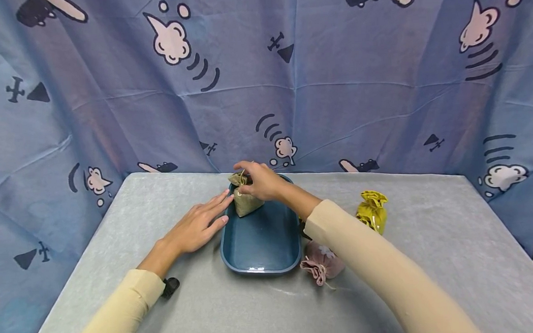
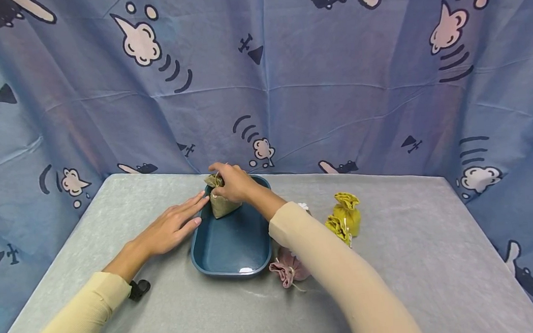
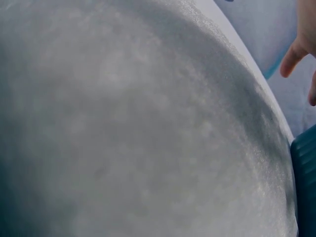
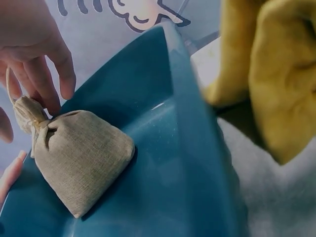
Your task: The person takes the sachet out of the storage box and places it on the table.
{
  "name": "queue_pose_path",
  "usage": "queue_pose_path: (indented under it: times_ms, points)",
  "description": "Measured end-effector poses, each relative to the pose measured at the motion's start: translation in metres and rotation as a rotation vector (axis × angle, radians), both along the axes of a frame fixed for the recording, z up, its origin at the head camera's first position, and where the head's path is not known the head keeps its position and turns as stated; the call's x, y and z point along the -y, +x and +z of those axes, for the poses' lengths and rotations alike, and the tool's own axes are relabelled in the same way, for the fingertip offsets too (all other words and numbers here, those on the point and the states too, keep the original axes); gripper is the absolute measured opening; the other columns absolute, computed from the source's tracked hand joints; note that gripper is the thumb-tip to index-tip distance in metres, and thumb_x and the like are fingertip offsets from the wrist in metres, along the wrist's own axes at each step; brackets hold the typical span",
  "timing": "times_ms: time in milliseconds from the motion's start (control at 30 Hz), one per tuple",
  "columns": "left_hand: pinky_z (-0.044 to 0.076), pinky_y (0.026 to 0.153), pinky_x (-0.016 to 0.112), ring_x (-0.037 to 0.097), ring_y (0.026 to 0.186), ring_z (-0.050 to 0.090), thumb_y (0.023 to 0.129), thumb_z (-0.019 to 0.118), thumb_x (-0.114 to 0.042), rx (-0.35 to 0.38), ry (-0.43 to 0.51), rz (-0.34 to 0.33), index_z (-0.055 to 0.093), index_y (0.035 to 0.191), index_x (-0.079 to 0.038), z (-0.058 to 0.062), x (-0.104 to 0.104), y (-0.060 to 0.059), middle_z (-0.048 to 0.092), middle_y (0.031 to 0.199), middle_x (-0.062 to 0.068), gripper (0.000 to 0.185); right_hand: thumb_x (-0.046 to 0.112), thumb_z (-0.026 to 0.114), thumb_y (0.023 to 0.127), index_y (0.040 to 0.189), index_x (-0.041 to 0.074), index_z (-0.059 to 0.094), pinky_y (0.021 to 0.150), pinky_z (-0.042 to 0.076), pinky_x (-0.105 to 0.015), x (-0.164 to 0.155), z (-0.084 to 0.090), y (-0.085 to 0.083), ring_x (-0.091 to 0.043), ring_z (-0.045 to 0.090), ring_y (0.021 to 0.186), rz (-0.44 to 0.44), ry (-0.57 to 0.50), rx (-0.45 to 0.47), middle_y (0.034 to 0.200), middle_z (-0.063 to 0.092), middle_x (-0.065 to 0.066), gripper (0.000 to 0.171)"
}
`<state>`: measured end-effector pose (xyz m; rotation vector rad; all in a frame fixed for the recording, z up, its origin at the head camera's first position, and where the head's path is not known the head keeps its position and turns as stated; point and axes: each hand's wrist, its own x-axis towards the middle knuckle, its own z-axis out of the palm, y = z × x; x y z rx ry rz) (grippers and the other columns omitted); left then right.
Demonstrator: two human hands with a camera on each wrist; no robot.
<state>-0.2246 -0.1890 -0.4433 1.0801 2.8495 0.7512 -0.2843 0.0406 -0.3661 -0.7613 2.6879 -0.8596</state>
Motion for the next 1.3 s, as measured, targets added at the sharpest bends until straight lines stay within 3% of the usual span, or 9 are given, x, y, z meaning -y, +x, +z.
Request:
queue_pose_path:
  times_ms: [200, 567, 967, 1300]
  points:
    - [0.034, 0.108, 0.058, 0.023, 0.147, 0.029, 0.108, 0.035, -0.042, -0.006, -0.007, 0.002, 0.028, 0.159, -0.023, -0.001, 0.000, -0.001, 0.020, 0.165, 0.000, 0.054, 0.011, 0.075, 0.091, 0.144, 0.009, 0.050, 0.094, 0.051, -0.039, 0.002, -0.001, 0.002, -0.027, 0.061, 0.116, 0.003, 0.008, -0.008, 0.128, 0.062, -0.015, 0.059]
    - [0.034, 0.108, 0.057, 0.022, 0.147, 0.029, 0.108, 0.035, -0.042, -0.003, -0.011, 0.006, 0.028, 0.159, -0.022, -0.001, 0.000, -0.001, 0.019, 0.165, -0.002, 0.055, 0.004, 0.074, 0.089, 0.126, 0.004, 0.066, 0.084, 0.055, -0.034, -0.003, -0.003, 0.002, -0.024, 0.068, 0.101, -0.023, -0.033, -0.060, 0.110, 0.072, -0.012, 0.038]
    - [0.035, 0.108, 0.057, 0.022, 0.147, 0.030, 0.109, 0.036, -0.041, -0.006, -0.004, -0.004, 0.029, 0.159, -0.021, 0.001, -0.001, 0.000, 0.022, 0.164, 0.002, 0.054, 0.004, 0.076, 0.087, 0.125, 0.005, 0.067, 0.081, 0.056, -0.034, -0.008, -0.001, 0.003, -0.021, 0.070, 0.097, -0.072, -0.097, -0.098, 0.107, 0.073, -0.010, 0.038]
    - [0.034, 0.108, 0.057, 0.024, 0.146, 0.031, 0.108, 0.036, -0.042, -0.018, -0.011, 0.002, 0.031, 0.158, -0.019, 0.000, -0.001, 0.000, 0.022, 0.164, 0.001, 0.055, 0.003, 0.076, 0.087, 0.127, 0.004, 0.065, 0.080, 0.057, -0.034, -0.020, 0.019, 0.006, -0.023, 0.071, 0.096, -0.068, -0.155, -0.104, 0.112, 0.072, -0.012, 0.041]
